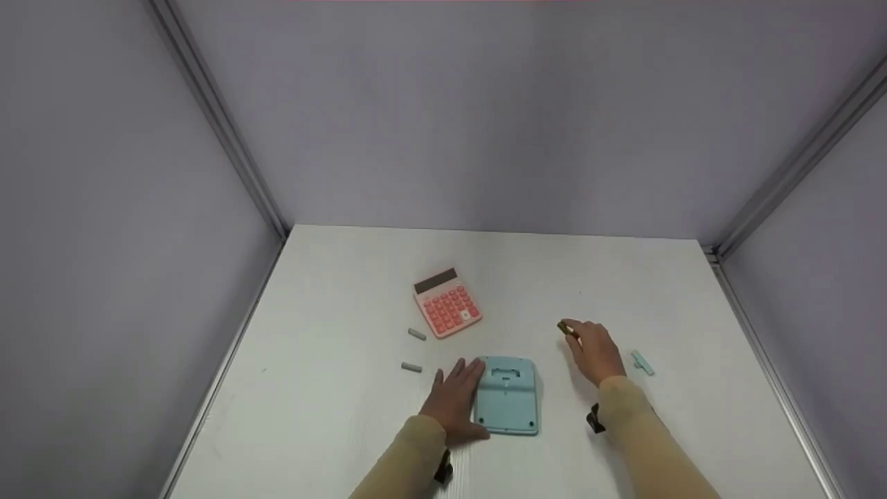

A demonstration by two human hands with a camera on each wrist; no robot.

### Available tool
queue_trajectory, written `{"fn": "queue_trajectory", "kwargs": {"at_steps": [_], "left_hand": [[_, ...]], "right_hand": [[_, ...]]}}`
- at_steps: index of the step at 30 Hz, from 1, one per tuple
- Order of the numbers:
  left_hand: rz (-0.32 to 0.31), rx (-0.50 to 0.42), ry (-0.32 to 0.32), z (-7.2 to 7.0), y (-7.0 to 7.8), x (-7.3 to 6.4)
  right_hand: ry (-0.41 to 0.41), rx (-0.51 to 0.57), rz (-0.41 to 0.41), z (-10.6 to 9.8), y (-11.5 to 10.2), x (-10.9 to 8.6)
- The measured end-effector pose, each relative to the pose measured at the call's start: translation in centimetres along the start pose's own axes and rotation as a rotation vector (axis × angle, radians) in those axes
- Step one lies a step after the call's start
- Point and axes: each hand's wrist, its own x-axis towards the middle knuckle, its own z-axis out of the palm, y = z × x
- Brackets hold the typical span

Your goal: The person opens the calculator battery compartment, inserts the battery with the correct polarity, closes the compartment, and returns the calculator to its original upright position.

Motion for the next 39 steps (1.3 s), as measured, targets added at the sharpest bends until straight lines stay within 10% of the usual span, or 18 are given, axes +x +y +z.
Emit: {"fn": "queue_trajectory", "kwargs": {"at_steps": [39], "left_hand": [[-0.012,-0.025,0.005,-0.4,0.3,-0.4]], "right_hand": [[-0.113,0.059,0.001,-0.6,-3.6,-0.1]]}}
